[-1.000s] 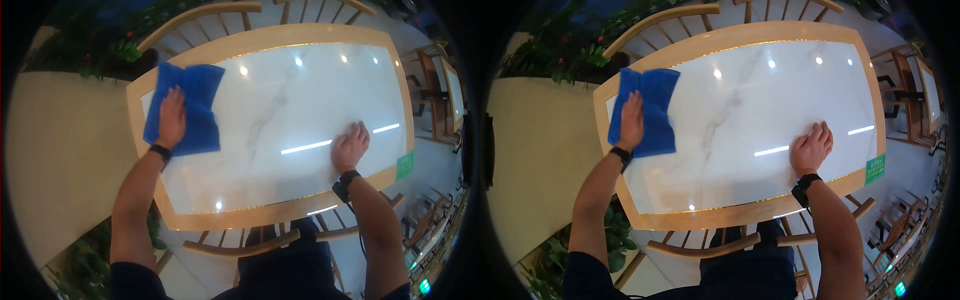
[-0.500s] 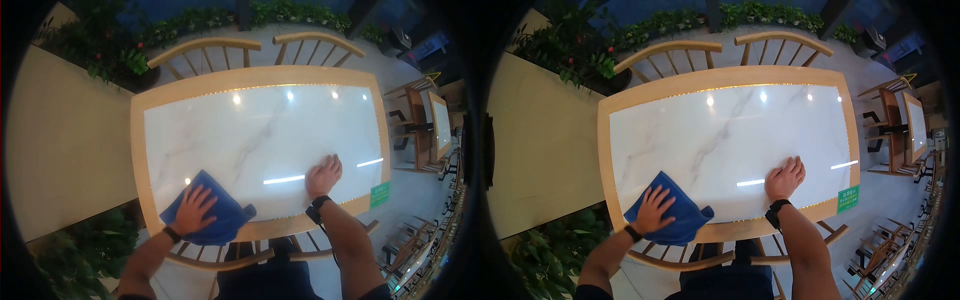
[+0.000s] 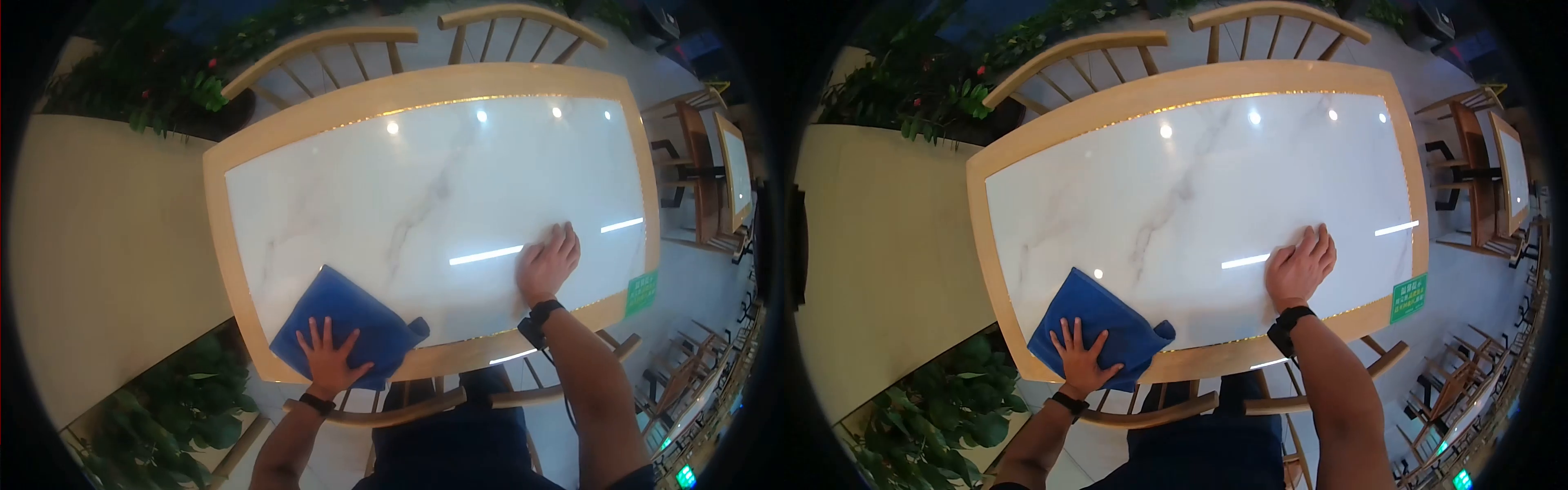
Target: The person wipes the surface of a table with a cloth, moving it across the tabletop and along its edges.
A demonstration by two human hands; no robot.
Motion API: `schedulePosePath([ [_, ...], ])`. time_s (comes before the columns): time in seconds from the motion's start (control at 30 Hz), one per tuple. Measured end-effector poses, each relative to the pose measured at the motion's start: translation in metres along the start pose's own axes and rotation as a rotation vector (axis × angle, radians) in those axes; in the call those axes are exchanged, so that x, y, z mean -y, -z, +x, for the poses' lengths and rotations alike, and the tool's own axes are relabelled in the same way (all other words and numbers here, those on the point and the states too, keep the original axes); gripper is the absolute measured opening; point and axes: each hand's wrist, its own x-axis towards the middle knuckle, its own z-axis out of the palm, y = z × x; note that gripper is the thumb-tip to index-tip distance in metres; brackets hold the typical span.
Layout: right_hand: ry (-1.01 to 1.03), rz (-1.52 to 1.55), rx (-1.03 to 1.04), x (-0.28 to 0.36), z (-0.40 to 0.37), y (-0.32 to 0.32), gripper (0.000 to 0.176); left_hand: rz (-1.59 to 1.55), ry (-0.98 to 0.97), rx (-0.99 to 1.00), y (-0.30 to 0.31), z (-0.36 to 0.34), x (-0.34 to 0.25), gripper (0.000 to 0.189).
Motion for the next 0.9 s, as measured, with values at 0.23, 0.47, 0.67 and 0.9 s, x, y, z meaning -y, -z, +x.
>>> schedulePosePath([
  [0.23, -0.026, 0.001, 0.025, 0.0, -0.001, -0.001, 0.048, -0.081, -0.103, 0.059, -0.012, -0.008, 0.016, 0.057],
  [0.47, -0.036, 0.0, 0.034, 0.002, -0.001, -0.002, 0.048, -0.138, -0.219, -0.189, 0.036, 0.144, 0.056, 0.048],
  [0.67, -0.027, -0.009, 0.02, 0.0, 0.0, -0.003, 0.048, -0.124, -0.136, -0.461, 0.075, 0.34, 0.114, 0.044],
  [0.9, -0.06, 0.001, 0.05, 0.002, 0.0, 0.001, 0.046, 0.049, -0.509, -0.192, 0.04, 0.214, 0.055, 0.053],
])
